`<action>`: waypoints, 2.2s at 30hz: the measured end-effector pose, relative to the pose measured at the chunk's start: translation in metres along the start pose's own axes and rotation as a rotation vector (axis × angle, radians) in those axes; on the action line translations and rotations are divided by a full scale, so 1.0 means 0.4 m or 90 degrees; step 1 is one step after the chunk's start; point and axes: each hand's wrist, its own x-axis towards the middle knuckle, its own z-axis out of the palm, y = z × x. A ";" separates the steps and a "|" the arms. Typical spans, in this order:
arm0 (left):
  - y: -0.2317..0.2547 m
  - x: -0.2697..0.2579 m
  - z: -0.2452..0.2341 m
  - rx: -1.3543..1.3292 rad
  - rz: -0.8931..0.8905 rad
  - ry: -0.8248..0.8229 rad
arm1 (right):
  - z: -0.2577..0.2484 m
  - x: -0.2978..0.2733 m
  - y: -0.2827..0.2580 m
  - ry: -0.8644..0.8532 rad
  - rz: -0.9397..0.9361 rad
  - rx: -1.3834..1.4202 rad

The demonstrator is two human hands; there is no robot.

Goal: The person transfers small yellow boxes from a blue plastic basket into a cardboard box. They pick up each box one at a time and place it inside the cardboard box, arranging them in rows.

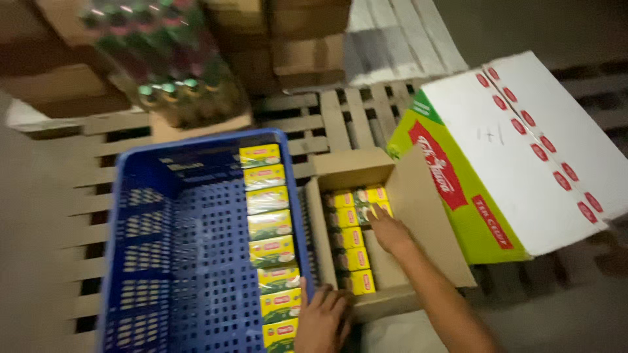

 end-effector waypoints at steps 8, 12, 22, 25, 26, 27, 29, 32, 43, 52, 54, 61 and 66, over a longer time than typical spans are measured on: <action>0.011 -0.037 -0.165 -0.264 0.004 0.032 | -0.152 -0.305 -0.160 0.108 -0.007 0.207; -0.037 -0.128 -0.222 -0.351 -0.043 0.098 | -0.118 -0.429 -0.209 0.127 0.010 0.380; -0.305 -0.230 -0.211 -0.401 -0.445 0.173 | -0.092 -0.330 -0.222 -0.001 0.105 0.262; -0.341 -0.186 -0.207 -0.472 -0.542 0.231 | -0.120 -0.312 -0.246 0.007 0.113 0.279; -0.334 -0.160 -0.230 -0.488 -0.617 0.206 | -0.134 -0.323 -0.261 0.002 0.127 0.292; -0.327 -0.133 -0.253 -0.504 -0.691 0.180 | -0.148 -0.333 -0.275 -0.002 0.141 0.306; -0.363 -0.095 -0.227 -0.553 -0.701 0.197 | -0.135 -0.307 -0.267 0.018 0.129 0.282; -0.377 -0.027 -0.235 -0.608 -0.726 0.176 | -0.113 -0.276 -0.247 0.054 0.124 0.261; -0.479 0.027 -0.124 -0.591 -0.678 0.150 | -0.154 -0.325 -0.251 0.036 0.116 0.376; -0.438 -0.072 -0.238 -0.759 -0.642 0.161 | -0.134 -0.301 -0.231 0.056 0.112 0.416; -0.493 -0.117 -0.164 -0.741 -0.547 0.199 | -0.134 -0.301 -0.232 0.056 0.129 0.377; -0.439 -0.203 -0.211 -0.682 -0.442 0.277 | -0.156 -0.336 -0.275 0.073 0.111 0.376; -0.322 -0.184 -0.363 -0.650 -0.393 0.285 | -0.235 -0.431 -0.390 0.125 -0.034 0.563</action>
